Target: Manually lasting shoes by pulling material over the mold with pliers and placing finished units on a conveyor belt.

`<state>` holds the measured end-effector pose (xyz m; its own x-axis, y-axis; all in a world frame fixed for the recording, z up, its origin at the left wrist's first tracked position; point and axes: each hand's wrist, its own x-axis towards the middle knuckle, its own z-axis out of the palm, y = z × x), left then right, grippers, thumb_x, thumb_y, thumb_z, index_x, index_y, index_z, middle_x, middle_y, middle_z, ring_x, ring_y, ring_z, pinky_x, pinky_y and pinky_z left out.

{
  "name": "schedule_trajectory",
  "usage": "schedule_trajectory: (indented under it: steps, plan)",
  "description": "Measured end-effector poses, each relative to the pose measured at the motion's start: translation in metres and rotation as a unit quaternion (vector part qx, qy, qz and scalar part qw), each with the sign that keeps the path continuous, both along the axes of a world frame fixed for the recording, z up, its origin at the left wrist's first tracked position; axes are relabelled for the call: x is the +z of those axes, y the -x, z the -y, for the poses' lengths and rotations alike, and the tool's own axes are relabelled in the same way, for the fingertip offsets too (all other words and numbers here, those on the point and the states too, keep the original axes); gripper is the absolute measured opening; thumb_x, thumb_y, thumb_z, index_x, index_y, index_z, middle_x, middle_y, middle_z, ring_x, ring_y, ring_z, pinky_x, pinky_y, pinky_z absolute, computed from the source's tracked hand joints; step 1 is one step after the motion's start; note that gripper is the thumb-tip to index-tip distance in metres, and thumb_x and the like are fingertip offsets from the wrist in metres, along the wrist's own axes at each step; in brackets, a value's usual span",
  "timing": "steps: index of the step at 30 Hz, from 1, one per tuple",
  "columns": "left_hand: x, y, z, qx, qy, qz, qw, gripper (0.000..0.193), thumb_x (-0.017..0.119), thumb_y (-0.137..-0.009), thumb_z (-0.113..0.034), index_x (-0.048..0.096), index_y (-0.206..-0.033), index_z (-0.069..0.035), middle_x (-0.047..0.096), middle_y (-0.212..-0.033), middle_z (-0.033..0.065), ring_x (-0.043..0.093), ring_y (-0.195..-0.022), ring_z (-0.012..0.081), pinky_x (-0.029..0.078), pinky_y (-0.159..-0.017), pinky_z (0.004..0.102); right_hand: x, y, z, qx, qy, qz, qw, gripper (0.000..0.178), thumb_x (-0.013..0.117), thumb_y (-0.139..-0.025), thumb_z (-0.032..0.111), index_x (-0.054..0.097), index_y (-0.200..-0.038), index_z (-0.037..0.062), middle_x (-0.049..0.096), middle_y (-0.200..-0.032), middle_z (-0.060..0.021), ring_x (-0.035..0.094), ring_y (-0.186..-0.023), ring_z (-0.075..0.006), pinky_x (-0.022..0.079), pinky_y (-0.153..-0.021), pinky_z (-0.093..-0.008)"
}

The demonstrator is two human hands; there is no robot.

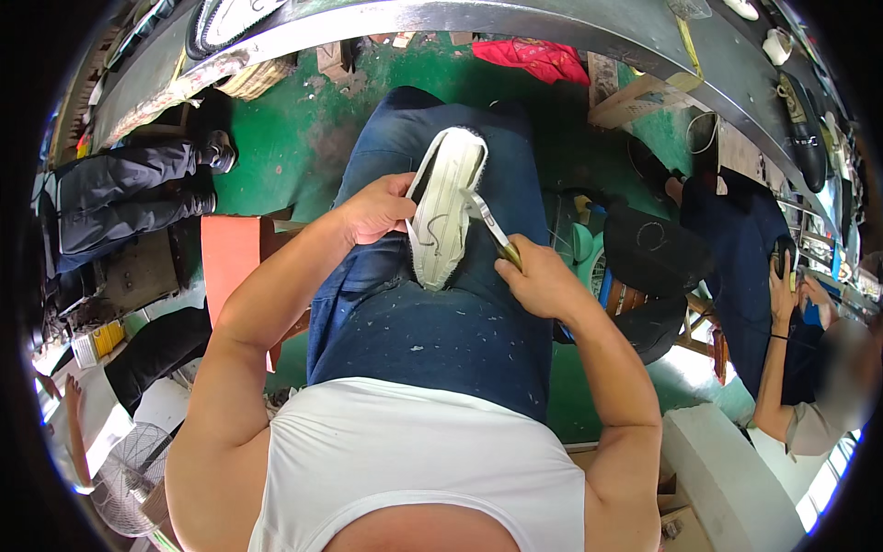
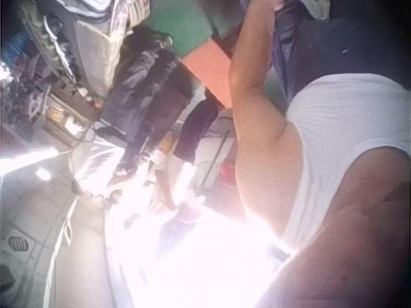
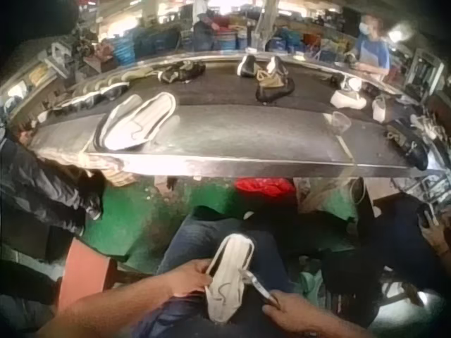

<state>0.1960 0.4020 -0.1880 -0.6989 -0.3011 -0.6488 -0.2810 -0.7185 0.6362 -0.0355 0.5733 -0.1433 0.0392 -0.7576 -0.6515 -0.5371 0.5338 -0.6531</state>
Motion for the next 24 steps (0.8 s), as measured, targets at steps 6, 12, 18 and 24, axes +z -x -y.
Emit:
schedule_trajectory:
  steps: [6,12,18,24]
  plan:
    - [-0.003,-0.006,-0.038,0.009,0.07,-0.1,0.992,0.091,0.057,-0.079,0.008,0.022,-0.161,-0.008,0.046,-0.152,0.0103,0.042,-0.14,0.0166,0.033,-0.114,0.0302,0.029,0.009,0.005,0.127,0.164,-0.063,0.976,0.049,0.06,-0.094,0.016,0.049,-0.138,-0.0052,0.062,-0.116,-0.0268,0.061,-0.106,-0.0436,0.048,-0.094,-0.0458]
    - [-0.022,-0.009,-0.058,-0.019,0.153,-0.049,0.987,0.104,0.059,-0.079,0.009,-0.002,-0.162,-0.008,0.03,-0.161,0.0154,0.029,-0.147,0.0212,0.023,-0.119,0.0311,0.047,-0.006,0.026,0.255,0.218,-0.235,0.912,0.049,0.063,-0.09,0.01,0.051,-0.134,-0.0089,0.062,-0.115,-0.0259,0.061,-0.11,-0.0398,0.053,-0.087,-0.0457]
    - [-0.017,-0.005,-0.051,0.115,-0.125,-0.181,0.969,0.076,0.045,-0.102,-0.036,0.008,-0.162,-0.009,0.034,-0.16,0.013,0.041,-0.142,0.0259,0.03,-0.118,0.0376,0.063,-0.008,0.068,0.357,0.021,-0.18,0.916,0.024,0.065,-0.091,0.016,0.059,-0.102,-0.0049,0.067,-0.092,-0.0243,0.065,-0.087,-0.043,0.052,-0.077,-0.0507]
    - [-0.002,0.028,-0.044,0.244,-0.114,0.096,0.958,0.072,0.028,-0.106,-0.059,0.036,-0.154,-0.006,0.054,-0.144,0.0149,0.058,-0.126,0.0258,0.046,-0.107,0.043,0.01,-0.036,0.027,0.208,0.105,-0.065,0.97,0.025,0.064,-0.091,0.02,0.06,-0.097,-0.0042,0.068,-0.085,-0.0248,0.066,-0.085,-0.0458,0.051,-0.079,-0.0518]
